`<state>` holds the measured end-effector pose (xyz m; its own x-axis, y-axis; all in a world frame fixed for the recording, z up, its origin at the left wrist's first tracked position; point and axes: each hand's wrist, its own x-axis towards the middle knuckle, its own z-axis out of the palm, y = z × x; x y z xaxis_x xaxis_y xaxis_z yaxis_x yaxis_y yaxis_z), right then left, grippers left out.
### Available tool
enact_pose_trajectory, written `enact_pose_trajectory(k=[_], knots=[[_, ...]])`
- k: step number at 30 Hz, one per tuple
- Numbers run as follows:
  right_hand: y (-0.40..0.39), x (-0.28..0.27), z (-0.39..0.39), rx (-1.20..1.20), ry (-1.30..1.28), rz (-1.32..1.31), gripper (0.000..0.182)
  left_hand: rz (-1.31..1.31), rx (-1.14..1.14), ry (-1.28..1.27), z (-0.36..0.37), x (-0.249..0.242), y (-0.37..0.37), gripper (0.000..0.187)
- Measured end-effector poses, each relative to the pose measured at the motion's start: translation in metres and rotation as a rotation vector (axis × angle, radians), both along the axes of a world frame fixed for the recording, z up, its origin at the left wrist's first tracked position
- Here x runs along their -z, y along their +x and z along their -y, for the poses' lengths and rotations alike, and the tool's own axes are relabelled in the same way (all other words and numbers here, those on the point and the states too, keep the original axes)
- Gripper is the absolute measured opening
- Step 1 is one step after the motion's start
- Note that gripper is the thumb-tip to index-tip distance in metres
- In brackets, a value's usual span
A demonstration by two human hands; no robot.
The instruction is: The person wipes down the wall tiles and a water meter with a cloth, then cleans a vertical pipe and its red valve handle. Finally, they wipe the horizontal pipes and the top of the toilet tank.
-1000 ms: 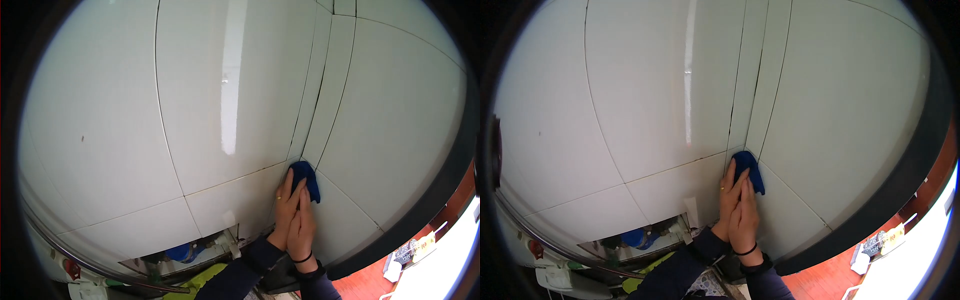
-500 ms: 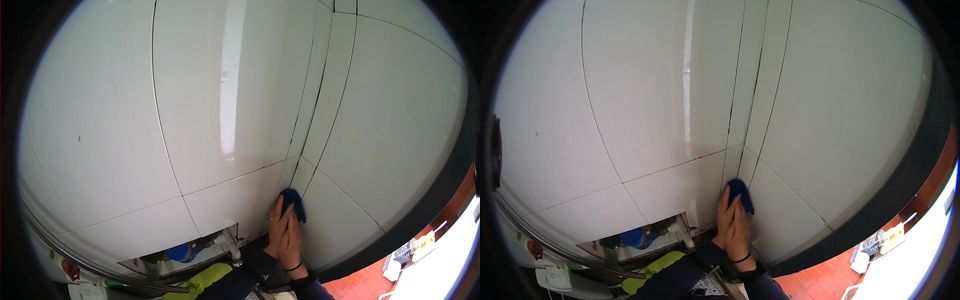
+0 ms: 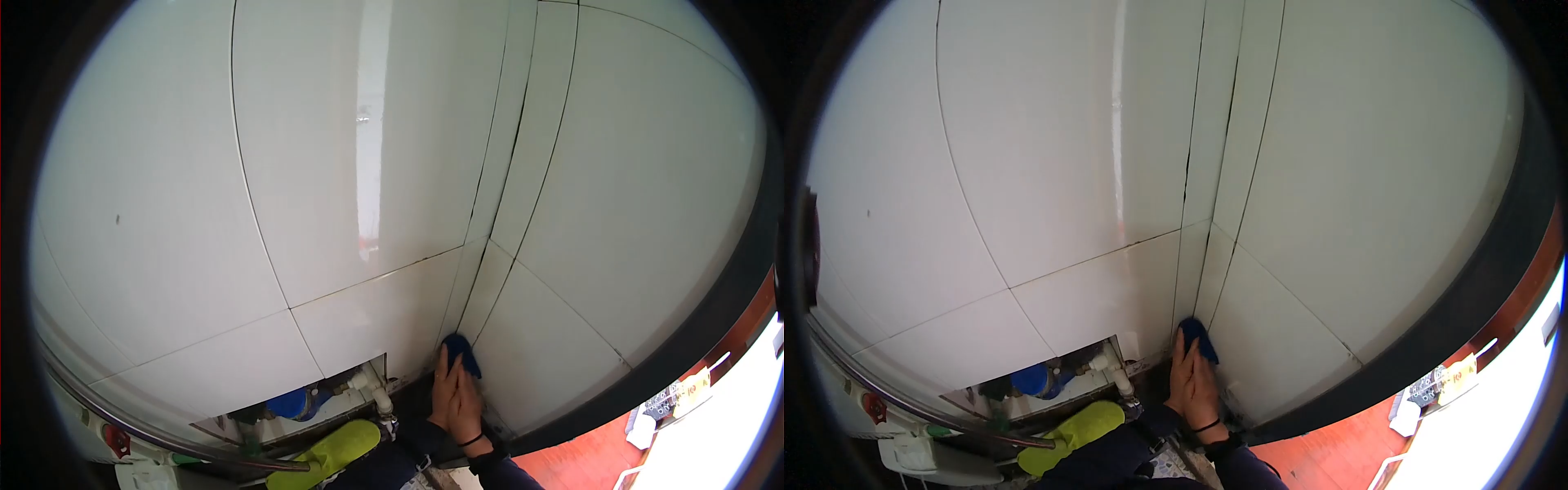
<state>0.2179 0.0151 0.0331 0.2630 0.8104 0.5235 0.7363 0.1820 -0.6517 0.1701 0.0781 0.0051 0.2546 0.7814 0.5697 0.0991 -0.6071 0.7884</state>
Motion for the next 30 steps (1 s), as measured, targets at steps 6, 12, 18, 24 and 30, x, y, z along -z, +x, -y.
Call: enact_pose_trajectory(k=[6, 12, 18, 24, 30], knots=[[0.002, 0.025, 0.005, -0.027, -0.129, -0.076, 0.052, -0.041, 0.043, -0.141, 0.012, 0.022, -0.007, 0.051], [0.004, 0.042, 0.01, -0.049, -0.151, -0.12, 0.05, -0.039, 0.028, -0.147, 0.018, 0.036, -0.007, 0.05], [0.005, 0.048, 0.024, -0.031, -0.249, -0.133, 0.049, 0.046, 0.014, -0.308, 0.039, 0.065, 0.0, 0.048], [0.002, 0.014, 0.07, 0.044, -0.075, -0.116, 0.045, -0.033, 0.053, -0.201, 0.084, 0.035, 0.0, 0.047], [0.006, -0.031, 0.129, 0.063, -0.048, -0.051, 0.049, 0.23, 0.239, -0.295, 0.132, -0.014, 0.013, 0.047]])
